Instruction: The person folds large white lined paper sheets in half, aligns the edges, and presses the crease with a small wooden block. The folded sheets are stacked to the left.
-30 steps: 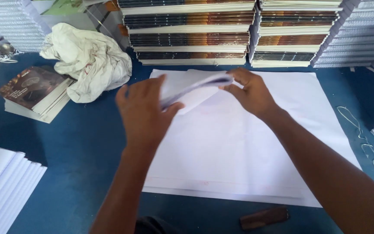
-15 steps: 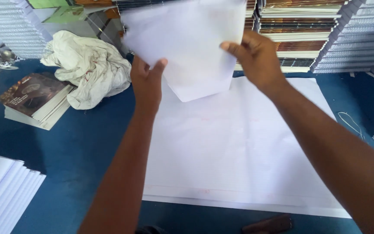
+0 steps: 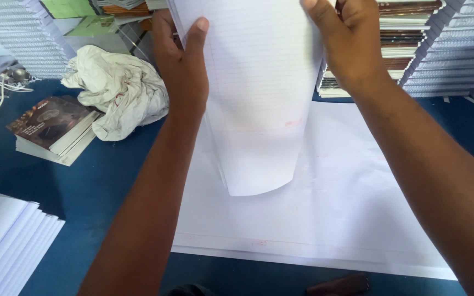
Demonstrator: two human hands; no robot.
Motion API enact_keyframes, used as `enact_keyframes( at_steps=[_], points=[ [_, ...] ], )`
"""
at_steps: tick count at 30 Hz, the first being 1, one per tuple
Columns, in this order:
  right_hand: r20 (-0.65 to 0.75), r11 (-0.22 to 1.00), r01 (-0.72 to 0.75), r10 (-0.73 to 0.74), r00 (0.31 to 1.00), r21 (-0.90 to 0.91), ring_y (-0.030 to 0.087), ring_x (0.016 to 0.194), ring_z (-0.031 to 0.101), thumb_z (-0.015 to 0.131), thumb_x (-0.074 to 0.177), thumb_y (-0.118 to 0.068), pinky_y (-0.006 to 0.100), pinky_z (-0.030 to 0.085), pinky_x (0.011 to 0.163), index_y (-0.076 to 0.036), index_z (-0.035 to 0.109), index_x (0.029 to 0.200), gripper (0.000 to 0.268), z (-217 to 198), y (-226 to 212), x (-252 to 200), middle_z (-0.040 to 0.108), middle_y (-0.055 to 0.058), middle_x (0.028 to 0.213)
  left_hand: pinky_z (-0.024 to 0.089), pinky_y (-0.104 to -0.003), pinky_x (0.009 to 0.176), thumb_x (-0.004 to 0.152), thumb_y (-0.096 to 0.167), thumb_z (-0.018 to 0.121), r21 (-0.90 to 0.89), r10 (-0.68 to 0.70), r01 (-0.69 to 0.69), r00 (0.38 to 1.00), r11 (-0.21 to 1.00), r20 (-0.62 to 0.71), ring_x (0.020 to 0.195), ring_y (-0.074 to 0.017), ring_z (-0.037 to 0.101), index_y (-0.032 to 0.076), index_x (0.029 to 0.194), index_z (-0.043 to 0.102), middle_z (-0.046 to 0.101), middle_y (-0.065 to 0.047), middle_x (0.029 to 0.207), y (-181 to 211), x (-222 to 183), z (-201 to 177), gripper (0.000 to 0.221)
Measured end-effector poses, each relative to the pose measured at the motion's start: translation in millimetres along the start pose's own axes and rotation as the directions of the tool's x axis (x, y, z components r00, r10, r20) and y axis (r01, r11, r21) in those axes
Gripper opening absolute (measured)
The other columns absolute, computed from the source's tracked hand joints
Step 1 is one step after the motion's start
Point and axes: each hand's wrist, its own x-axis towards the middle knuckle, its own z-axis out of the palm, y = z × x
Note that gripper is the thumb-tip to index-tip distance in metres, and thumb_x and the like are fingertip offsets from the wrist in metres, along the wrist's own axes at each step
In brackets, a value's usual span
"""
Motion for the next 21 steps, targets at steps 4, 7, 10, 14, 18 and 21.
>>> enact_keyframes(
  at_steps=[4,7,10,14,18,21],
  points=[
    [-0.04,0.988,-0.143,0.141,0.989,-0.055,0.007,0.07,0.056,0.063,0.119,-0.037,0.024,0.049,0.06,0.001,0.059,0.105,0.041,6.0,14.6,-15.3,0.063,0.007,0.084,0.049,-0.031,0.086,0.106,0.031,0.069,0.123,-0.074,0.072,0.997,0.99,0.012,0.088,-0.0115,0.053,0.005,0.118,0.057,0.058,-0.005,0.104,0.0,-14.0,-1.4,0.031],
    [-0.035,0.991,-0.057,0.062,0.997,0.123,0.01,0.098,0.073,0.059,0.116,-0.038,0.027,0.064,0.085,-0.003,0.055,0.126,0.037,14.4,24.9,-20.9,0.072,0.008,0.111,0.051,-0.032,0.091,0.106,0.029,0.068,0.06,-0.047,0.047,0.999,0.997,-0.004,0.099,-0.0139,0.055,0.004,0.125,0.049,0.056,-0.008,0.113,1.2,-25.1,2.5,0.037],
    [-0.108,0.985,-0.153,0.16,0.981,0.074,0.012,0.102,0.066,0.06,0.114,-0.037,0.03,0.06,0.088,0.0,0.056,0.128,0.039,24.3,28.7,-25.2,0.068,0.012,0.113,0.053,-0.037,0.102,0.102,0.027,0.068,-0.005,-0.133,0.133,0.991,0.991,-0.001,0.116,-0.0189,0.059,0.001,0.138,0.039,0.057,-0.014,0.125,6.5,-38.4,3.4,0.053],
    [-0.091,0.962,-0.273,0.271,0.958,-0.01,0.017,0.114,0.066,0.059,0.109,-0.036,0.034,0.057,0.098,0.002,0.053,0.133,0.045,33.2,25.2,-47.6,0.067,0.015,0.122,0.058,-0.042,0.102,0.096,0.025,0.067,0.086,-0.424,0.417,0.899,0.905,0.106,0.116,-0.0259,0.068,-0.003,0.137,0.049,0.066,-0.023,0.127,13.1,-72.2,-3.8,0.053],
    [-0.062,0.903,-0.43,0.428,0.902,-0.01,0.02,0.114,0.066,0.061,0.103,-0.034,0.035,0.054,0.099,0.003,0.052,0.134,0.049,42.3,28.5,-79.7,0.068,0.017,0.124,0.06,-0.042,0.093,0.092,0.026,0.068,0.172,-0.624,0.602,0.766,0.78,0.151,0.107,-0.0282,0.071,-0.002,0.135,0.046,0.066,-0.023,0.12,9.6,-119.7,-13.5,0.056],
    [-0.022,0.85,-0.526,0.525,0.851,-0.03,0.021,0.113,0.066,0.061,0.1,-0.033,0.036,0.054,0.097,0.002,0.054,0.134,0.049,47.3,37.0,-101.3,0.068,0.017,0.123,0.062,-0.041,0.083,0.087,0.028,0.069,0.278,-0.788,0.741,0.601,0.611,0.13,0.095,-0.0306,0.074,0.0,0.137,0.044,0.067,-0.024,0.113,0.1,-153.1,-22.6,0.063]
  ],
)
